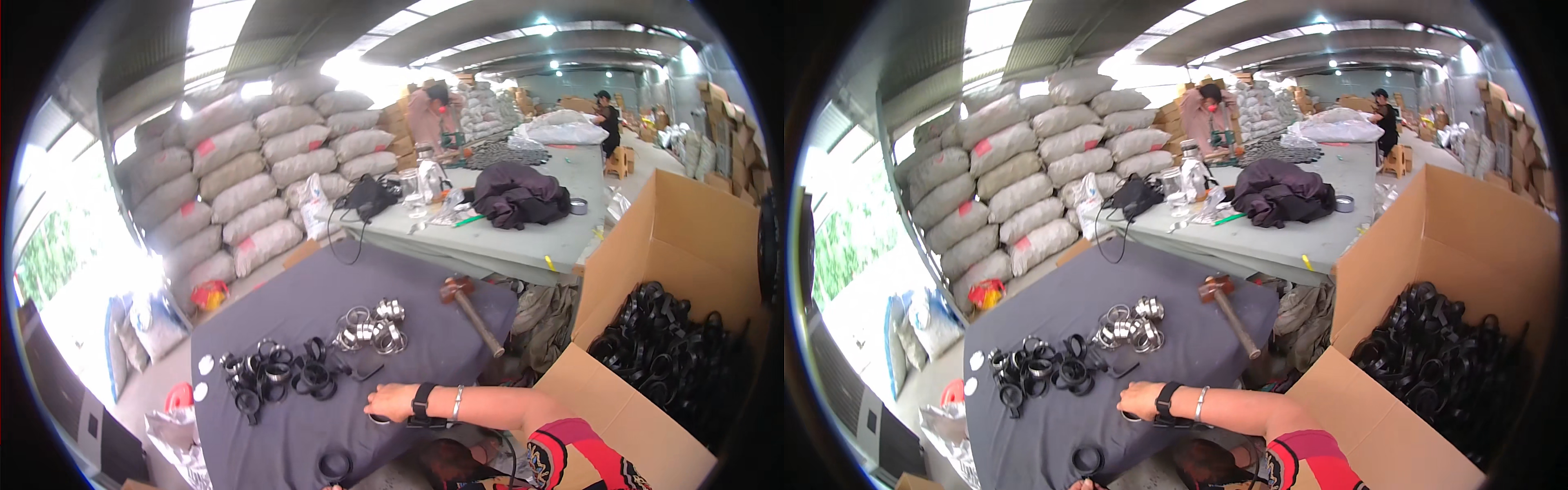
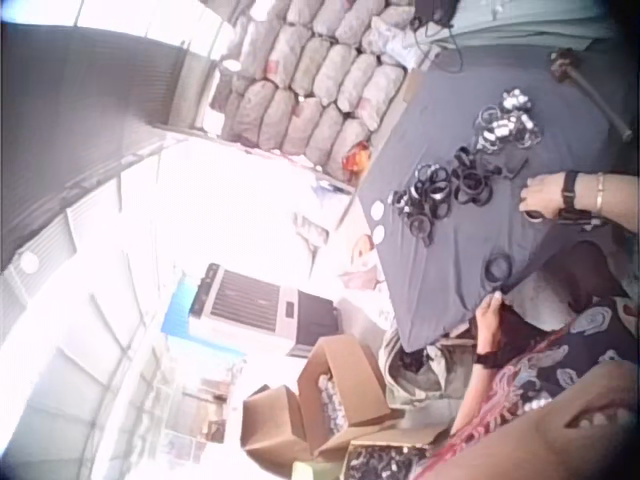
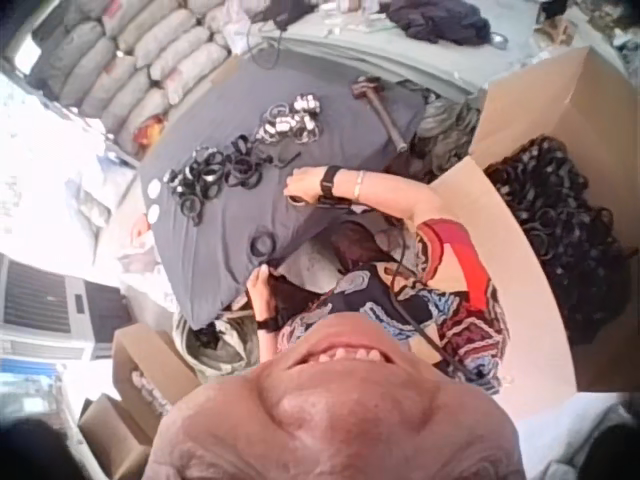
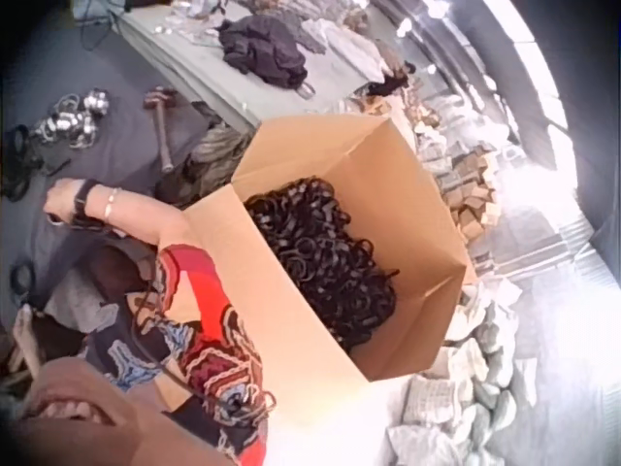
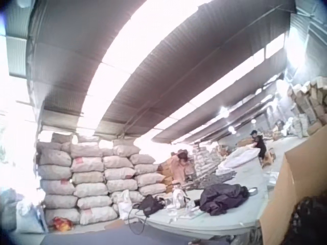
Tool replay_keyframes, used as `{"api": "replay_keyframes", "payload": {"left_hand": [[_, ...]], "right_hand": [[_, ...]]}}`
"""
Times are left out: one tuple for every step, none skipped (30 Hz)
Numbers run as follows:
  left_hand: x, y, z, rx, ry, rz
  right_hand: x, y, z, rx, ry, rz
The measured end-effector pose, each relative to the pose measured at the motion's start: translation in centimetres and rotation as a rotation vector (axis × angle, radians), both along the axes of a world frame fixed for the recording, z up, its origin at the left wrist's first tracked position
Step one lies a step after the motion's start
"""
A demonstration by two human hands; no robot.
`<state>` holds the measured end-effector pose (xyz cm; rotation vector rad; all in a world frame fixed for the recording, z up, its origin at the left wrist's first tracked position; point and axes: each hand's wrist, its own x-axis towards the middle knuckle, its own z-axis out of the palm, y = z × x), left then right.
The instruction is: Assembling metal rings into plastic pipe clamps and sorting them.
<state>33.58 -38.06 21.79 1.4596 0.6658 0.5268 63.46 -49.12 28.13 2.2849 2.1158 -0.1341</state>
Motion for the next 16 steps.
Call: {"api": "replay_keyframes", "payload": {"left_hand": [[-0.1,-0.1,0.2,-0.015,0.01,-0.002],[0.0,-0.2,0.5,-0.032,0.02,-0.005],[0.0,-0.3,0.6,-0.017,0.017,-0.013],[0.0,-0.4,0.6,-0.027,0.017,-0.013],[0.2,-0.4,0.8,-0.038,0.017,-0.012],[0.4,-0.5,1.0,-0.03,0.017,-0.014],[0.4,-0.6,1.1,-0.016,0.03,-0.018],[0.3,-0.6,1.2,-0.004,0.044,-0.021],[0.3,-0.7,1.3,-0.001,0.045,-0.017],[0.3,-0.6,1.3,0.012,0.044,-0.022],[0.3,-0.6,1.3,0.024,0.042,-0.027],[0.3,-0.7,1.3,0.025,0.042,-0.022],[0.4,-0.7,1.4,0.044,0.041,-0.03],[0.4,-0.7,1.4,0.063,0.039,-0.039],[0.4,-0.5,1.4,0.045,0.052,-0.039],[0.3,-0.3,1.2,0.027,0.064,-0.039]], "right_hand": [[0.0,0.1,-0.3,0.019,-0.004,-0.009],[0.1,0.1,-0.6,0.022,0.002,0.001],[0.2,0.2,-0.8,0.022,0.008,0.013],[0.2,0.3,-0.9,0.034,0.007,0.007],[0.3,0.4,-1.1,0.03,0.004,0.017],[0.5,0.4,-1.1,0.023,0.002,0.028],[0.4,0.5,-1.0,0.033,-0.012,0.038],[0.4,0.4,-0.9,0.037,-0.011,0.04],[0.4,0.3,-0.7,0.038,-0.008,0.043],[0.4,0.3,-0.6,0.04,-0.005,0.046],[0.4,0.4,-0.6,0.041,-0.005,0.051],[0.5,0.5,-0.7,0.04,-0.003,0.045],[0.5,0.6,-0.8,0.037,-0.001,0.038],[0.5,0.6,-0.8,0.037,-0.001,0.04],[0.5,0.7,-0.8,0.036,0.005,0.031],[0.4,0.6,-0.8,0.035,0.011,0.022]]}}
